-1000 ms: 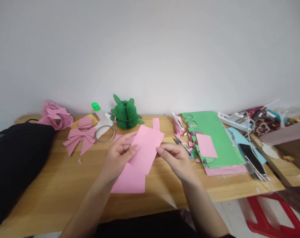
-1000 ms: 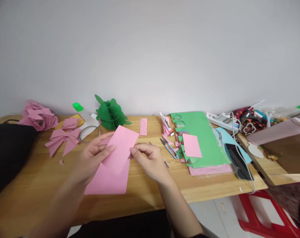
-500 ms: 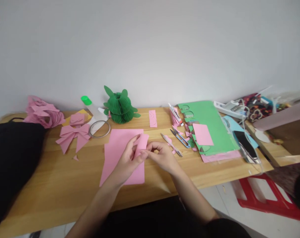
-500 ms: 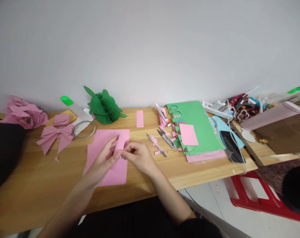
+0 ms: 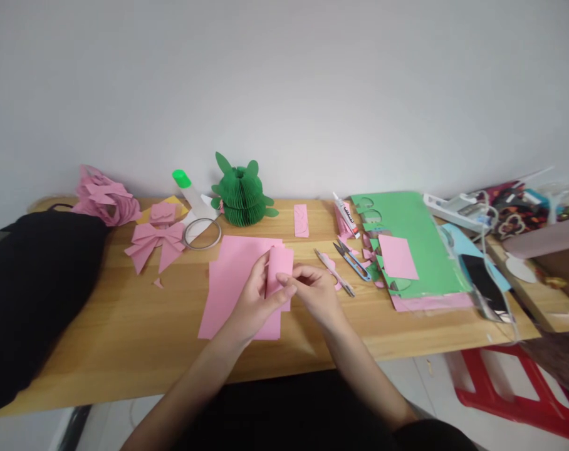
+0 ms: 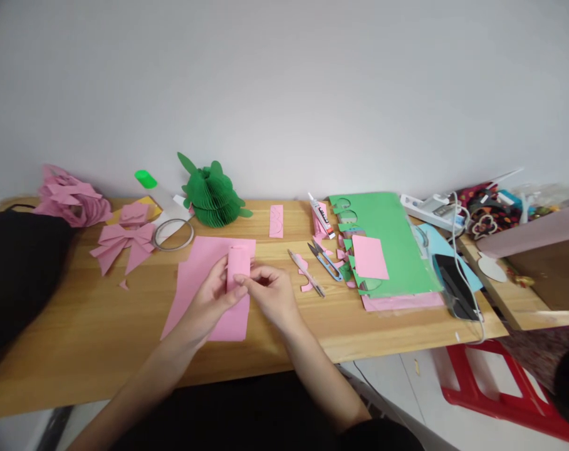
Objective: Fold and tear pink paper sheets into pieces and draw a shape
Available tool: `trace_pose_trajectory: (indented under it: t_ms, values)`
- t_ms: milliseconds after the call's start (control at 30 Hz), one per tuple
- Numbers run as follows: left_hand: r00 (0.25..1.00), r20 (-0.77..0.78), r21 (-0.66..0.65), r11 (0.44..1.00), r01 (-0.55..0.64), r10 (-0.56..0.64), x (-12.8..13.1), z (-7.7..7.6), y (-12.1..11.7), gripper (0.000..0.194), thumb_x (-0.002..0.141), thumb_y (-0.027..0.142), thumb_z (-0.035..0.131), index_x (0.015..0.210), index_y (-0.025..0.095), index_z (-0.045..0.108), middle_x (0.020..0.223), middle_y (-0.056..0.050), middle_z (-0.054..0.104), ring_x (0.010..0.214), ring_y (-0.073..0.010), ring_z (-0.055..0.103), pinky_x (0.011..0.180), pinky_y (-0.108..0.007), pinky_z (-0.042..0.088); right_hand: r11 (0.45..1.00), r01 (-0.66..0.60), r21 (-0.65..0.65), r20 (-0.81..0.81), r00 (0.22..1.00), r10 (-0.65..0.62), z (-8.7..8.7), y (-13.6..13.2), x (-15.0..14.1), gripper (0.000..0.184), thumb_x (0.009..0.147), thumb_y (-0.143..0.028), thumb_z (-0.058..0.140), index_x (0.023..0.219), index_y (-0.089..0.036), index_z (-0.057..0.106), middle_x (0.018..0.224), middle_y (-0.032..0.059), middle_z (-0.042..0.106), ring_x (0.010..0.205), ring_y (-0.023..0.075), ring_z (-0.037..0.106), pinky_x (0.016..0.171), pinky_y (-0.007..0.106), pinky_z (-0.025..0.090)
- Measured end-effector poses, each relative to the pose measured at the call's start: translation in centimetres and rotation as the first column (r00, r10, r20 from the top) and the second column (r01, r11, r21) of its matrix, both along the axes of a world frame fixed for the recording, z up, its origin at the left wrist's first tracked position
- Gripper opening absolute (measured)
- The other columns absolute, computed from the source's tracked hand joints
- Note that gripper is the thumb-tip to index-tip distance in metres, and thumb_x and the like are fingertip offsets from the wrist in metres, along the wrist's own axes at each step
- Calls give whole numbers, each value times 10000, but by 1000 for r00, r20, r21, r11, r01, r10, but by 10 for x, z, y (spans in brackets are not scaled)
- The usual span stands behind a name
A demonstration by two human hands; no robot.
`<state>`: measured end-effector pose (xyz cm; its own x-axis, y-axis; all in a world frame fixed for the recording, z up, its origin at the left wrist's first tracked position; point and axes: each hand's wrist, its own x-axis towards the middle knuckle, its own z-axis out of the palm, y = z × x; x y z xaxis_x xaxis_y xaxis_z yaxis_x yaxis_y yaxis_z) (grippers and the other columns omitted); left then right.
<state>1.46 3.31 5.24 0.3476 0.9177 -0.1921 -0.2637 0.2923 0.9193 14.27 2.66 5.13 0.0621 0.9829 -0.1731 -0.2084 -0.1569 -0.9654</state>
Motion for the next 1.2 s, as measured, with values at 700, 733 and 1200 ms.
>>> trace_pose_trajectory:
  t_ms: [700,733,1200]
  values:
    - [996,5,-282,956,-85,90,-17,-5,10,417,719,386,690,1075,172,657,1062,-84,724,1101,-324,627,926,-457,516,982,-132,133,357,931,77,4,12,22,285,842,-414,544,666,-200,481,585,-47,405,546,98,366,513,240,305]
    - [994,-37,-267,958,-107,100,-23,-9,12,422,710,381,698,1071,169,656,1077,-87,716,1106,-324,621,929,-455,513,976,-166,138,386,917,102,5,14,27,275,849,-388,532,660,-200,470,590,-49,395,547,95,362,514,238,298]
    - [149,-868,462,663,589,473,-34,-32,21,312,832,119,483,1100,148,640,1114,-171,621,1042,-344,558,848,-499,473,950,-53,-308,434,880,190,-31,35,40,279,770,-259,562,520,-196,457,392,-73,442,331,73,425,348,182,307]
